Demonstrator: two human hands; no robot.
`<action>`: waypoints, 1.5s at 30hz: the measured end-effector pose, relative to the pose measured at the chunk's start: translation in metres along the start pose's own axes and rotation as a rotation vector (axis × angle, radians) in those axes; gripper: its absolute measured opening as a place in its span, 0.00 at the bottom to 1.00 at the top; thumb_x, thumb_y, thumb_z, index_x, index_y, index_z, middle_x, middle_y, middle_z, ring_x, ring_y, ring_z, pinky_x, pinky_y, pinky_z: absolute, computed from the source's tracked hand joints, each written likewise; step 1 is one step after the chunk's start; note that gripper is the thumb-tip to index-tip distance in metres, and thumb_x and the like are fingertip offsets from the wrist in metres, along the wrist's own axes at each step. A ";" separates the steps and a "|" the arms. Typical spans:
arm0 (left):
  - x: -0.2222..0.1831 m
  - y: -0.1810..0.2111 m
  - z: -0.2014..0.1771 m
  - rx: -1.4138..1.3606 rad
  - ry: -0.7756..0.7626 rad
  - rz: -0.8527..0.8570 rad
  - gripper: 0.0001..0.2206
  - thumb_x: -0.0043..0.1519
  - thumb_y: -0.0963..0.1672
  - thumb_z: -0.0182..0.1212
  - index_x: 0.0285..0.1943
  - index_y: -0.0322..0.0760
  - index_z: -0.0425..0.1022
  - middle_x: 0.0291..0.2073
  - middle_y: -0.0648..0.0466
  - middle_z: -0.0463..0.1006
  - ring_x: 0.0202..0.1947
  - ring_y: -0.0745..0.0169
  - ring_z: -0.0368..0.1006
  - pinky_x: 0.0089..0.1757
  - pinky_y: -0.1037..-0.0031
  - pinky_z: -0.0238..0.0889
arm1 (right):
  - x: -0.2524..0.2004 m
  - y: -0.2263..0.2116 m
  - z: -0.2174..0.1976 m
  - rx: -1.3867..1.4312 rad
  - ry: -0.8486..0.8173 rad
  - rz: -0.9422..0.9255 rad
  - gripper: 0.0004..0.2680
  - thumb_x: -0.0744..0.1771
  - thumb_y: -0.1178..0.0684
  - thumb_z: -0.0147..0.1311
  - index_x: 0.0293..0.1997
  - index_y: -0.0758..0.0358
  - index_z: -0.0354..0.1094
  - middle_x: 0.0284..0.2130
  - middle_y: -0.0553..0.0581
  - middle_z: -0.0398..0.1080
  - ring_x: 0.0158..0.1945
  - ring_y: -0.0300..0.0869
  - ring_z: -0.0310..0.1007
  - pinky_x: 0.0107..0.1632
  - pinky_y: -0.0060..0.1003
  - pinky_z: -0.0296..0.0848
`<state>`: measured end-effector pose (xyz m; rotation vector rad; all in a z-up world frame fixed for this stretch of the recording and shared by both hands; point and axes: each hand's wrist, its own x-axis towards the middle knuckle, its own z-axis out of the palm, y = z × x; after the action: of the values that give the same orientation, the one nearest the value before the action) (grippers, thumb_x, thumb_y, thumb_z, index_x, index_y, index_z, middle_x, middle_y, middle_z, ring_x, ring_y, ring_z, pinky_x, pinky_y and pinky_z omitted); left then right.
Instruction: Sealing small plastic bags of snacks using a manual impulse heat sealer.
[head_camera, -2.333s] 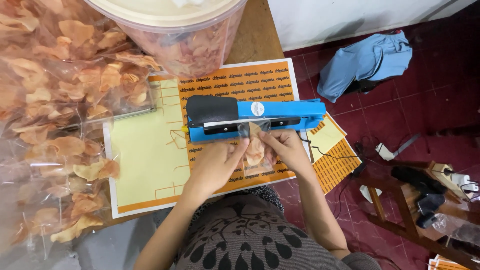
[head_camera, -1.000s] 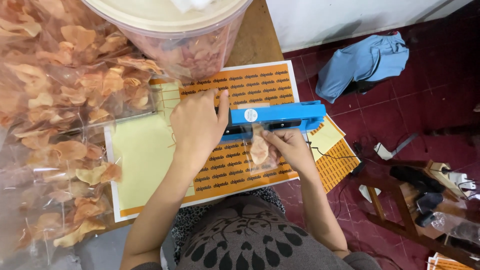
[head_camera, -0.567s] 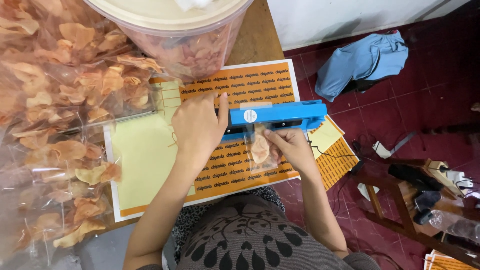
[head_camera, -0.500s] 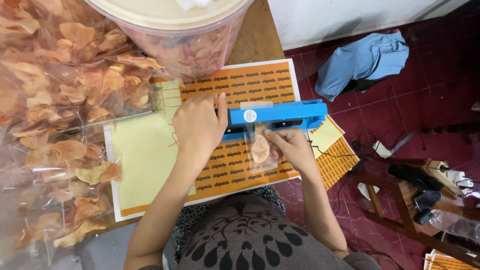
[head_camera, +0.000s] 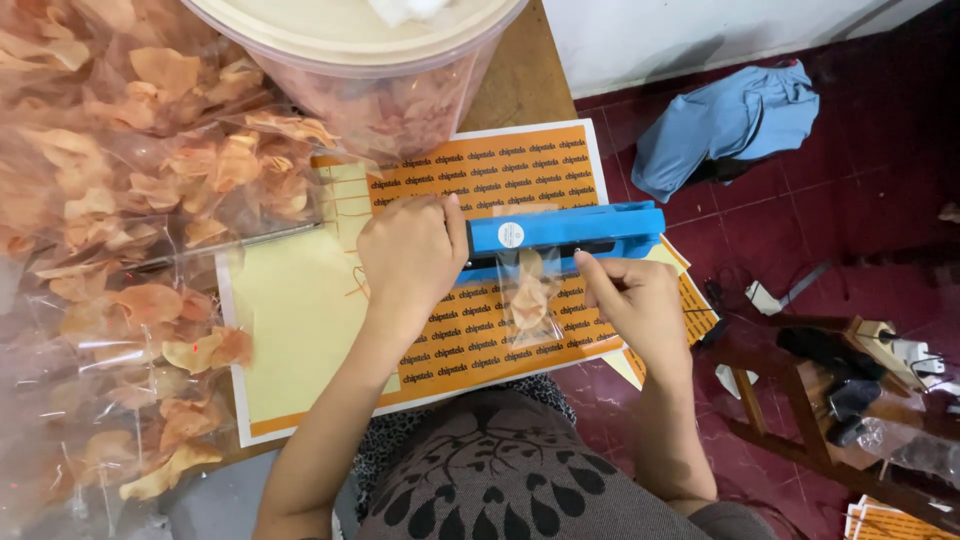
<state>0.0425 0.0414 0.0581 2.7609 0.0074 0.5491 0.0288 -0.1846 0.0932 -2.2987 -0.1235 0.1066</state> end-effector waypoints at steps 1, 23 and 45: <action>0.001 0.001 0.000 0.001 0.003 -0.002 0.21 0.65 0.47 0.41 0.22 0.44 0.77 0.16 0.56 0.74 0.28 0.58 0.77 0.33 0.73 0.70 | 0.007 0.000 0.002 0.000 0.000 -0.004 0.17 0.67 0.51 0.52 0.13 0.61 0.68 0.03 0.54 0.60 0.08 0.37 0.58 0.19 0.26 0.61; -0.002 -0.007 0.016 -0.049 0.041 0.016 0.18 0.62 0.47 0.42 0.30 0.44 0.82 0.30 0.52 0.82 0.36 0.56 0.79 0.37 0.72 0.70 | 0.093 -0.043 0.053 -0.382 -0.128 -0.556 0.05 0.68 0.54 0.50 0.40 0.61 0.71 0.31 0.62 0.72 0.45 0.53 0.73 0.50 0.45 0.65; 0.000 -0.004 0.004 -0.023 -0.019 0.018 0.19 0.63 0.47 0.41 0.27 0.43 0.81 0.30 0.51 0.81 0.35 0.56 0.79 0.34 0.71 0.71 | 0.092 -0.045 0.048 -0.291 -0.200 -0.450 0.07 0.68 0.55 0.48 0.33 0.62 0.71 0.25 0.58 0.72 0.40 0.50 0.75 0.49 0.45 0.67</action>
<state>0.0445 0.0441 0.0539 2.7463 -0.0282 0.5239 0.1118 -0.1084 0.0913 -2.4809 -0.7991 0.0900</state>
